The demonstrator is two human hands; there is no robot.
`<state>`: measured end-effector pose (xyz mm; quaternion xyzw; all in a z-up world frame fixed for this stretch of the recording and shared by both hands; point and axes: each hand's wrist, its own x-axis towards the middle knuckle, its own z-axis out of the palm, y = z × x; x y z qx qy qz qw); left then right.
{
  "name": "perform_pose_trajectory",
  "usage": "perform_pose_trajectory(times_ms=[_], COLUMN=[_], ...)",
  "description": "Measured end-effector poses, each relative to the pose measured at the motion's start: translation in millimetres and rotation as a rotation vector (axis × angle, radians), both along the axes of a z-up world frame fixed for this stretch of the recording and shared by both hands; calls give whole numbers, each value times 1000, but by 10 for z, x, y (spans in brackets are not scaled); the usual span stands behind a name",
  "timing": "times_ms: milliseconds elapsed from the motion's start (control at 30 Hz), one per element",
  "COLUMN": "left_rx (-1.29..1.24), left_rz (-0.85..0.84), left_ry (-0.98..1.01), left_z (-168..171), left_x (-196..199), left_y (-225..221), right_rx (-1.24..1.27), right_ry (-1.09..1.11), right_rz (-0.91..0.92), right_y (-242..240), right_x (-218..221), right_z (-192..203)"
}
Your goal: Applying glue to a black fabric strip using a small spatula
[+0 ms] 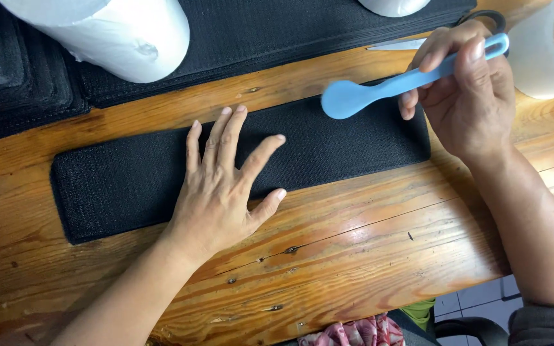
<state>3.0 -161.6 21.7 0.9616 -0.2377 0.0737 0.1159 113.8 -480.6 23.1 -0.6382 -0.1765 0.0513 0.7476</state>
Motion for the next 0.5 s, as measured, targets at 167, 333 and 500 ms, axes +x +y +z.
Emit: perform_pose_trajectory(times_ms=[167,333,500], left_rx=[56,25,11], left_rz=[-2,26,22], left_ry=[6,16,12], left_z=[-14,-13,-30], left_x=[9,14,12], left_y=[-5,-9,-4], right_rx=[-8,-132,-366], right_ry=[-65,-135,-302], right_rz=[122,242,272], right_y=[83,204,347], right_x=[-95,-177,-197], right_z=[70,148,252])
